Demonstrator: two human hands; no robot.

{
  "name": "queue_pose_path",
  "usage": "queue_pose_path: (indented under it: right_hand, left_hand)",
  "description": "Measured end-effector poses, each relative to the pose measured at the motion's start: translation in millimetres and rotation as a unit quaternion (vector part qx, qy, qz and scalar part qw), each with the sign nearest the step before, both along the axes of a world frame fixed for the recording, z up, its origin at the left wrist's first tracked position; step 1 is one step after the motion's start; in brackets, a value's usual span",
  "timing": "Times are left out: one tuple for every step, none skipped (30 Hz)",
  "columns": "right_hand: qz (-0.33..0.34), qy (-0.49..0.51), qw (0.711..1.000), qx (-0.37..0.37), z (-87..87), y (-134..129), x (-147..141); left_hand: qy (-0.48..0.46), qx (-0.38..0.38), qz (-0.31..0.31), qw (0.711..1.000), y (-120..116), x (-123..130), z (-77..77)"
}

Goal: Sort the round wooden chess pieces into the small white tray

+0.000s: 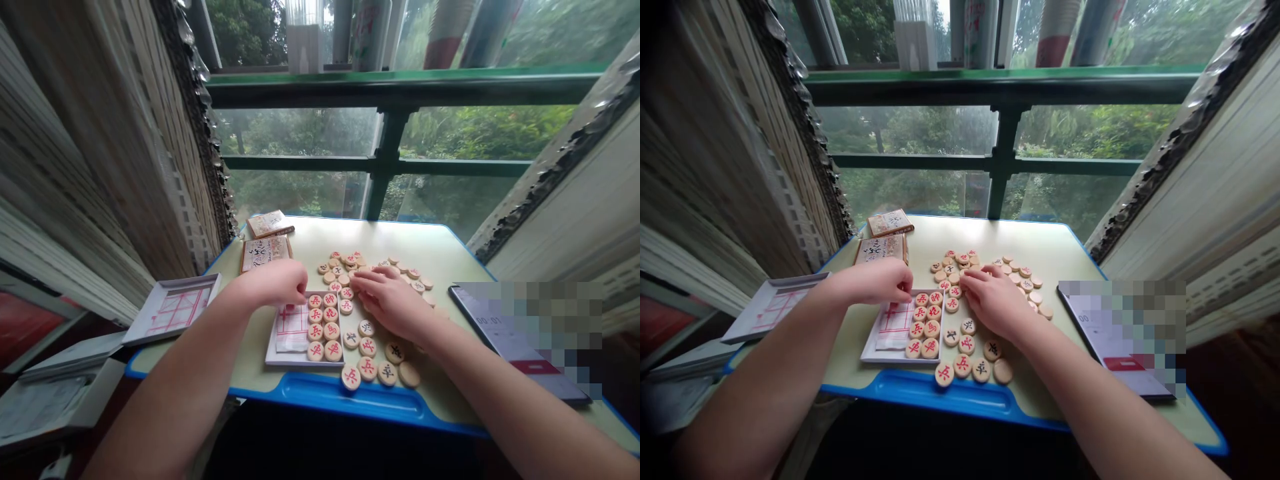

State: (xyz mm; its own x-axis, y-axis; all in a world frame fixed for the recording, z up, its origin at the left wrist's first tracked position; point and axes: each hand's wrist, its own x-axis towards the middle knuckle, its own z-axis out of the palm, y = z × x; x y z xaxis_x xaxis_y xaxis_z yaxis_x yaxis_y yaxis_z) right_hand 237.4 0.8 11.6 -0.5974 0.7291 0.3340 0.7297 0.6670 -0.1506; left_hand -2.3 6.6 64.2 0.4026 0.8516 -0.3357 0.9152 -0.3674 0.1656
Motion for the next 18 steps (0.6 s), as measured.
queue_pose_path:
  right_hand:
    - [0.008, -0.002, 1.0, -0.001, -0.2, -1, -2]
    - [0.013, -0.005, 1.0, -0.006, 0.5, -1, -3]
    - [0.013, -0.008, 1.0, -0.012, 1.7, -2, -4]
    - [0.01, -0.009, 1.0, -0.018, 3.2, -3, -5]
    - [0.005, -0.009, 1.0, -0.022, 4.6, -4, -6]
    - [-0.002, -0.008, 1.0, -0.024, 5.6, -5, -7]
    - [-0.011, -0.007, 1.0, -0.022, 6.2, -6, -8]
    - [-0.02, -0.008, 1.0, -0.02, 6.4, -7, -9]
    - [-0.028, -0.01, 0.999, -0.017, 6.1, -7, -10]
    - [-0.034, -0.012, 0.999, -0.013, 5.6, -8, -10]
    - [-0.038, -0.013, 0.999, -0.01, 5.0, -8, -11]
    - [-0.038, -0.013, 0.999, -0.007, 4.3, -8, -11]
    - [-0.034, -0.011, 0.999, -0.006, 3.7, -7, -11]
    - [-0.025, -0.009, 1.0, -0.006, 3.3, -7, -11]
    - [-0.014, -0.007, 1.0, -0.007, 2.9, -7, -11]
    - [-0.002, -0.005, 1.0, -0.011, 2.7, -7, -11]
    - [0.009, -0.004, 1.0, -0.015, 2.6, -7, -10]
    - [0.015, -0.003, 1.0, -0.02, 2.6, -8, -10]
  left_hand:
    - [-0.016, 0.015, 0.011, 1.0, 1, 0, 0.3]
    - [-0.037, 0.034, 0.022, 0.998, 2, 1, -0.1]
    - [-0.065, 0.06, 0.033, 0.996, 4, 2, -1.3]
    - [-0.096, 0.089, 0.041, 0.991, 6, 4, -3.3]
    - [-0.13, 0.122, 0.042, 0.983, 8, 5, -6.0]
    - [-0.162, 0.151, 0.039, 0.974, 11, 7, -9.2]
    - [-0.182, 0.163, 0.025, 0.969, 14, 9, -12.8]
    - [-0.193, 0.16, -0.002, 0.968, 17, 10, -16.3]
    - [-0.198, 0.149, -0.027, 0.968, 19, 11, -19.6]
    - [-0.195, 0.131, -0.049, 0.971, 21, 12, -22.3]
    - [-0.188, 0.114, -0.065, 0.973, 22, 13, -24.4]
    - [-0.178, 0.1, -0.071, 0.976, 23, 13, -25.6]
    - [-0.165, 0.092, -0.068, 0.98, 23, 14, -26.1]
    - [-0.151, 0.091, -0.057, 0.983, 23, 14, -25.9]
    - [-0.136, 0.095, -0.042, 0.985, 22, 13, -25.2]
    - [-0.121, 0.102, -0.026, 0.987, 21, 13, -24.4]
    - [-0.108, 0.11, -0.012, 0.988, 21, 12, -23.5]
    - [-0.096, 0.118, -0.004, 0.988, 21, 11, -22.8]
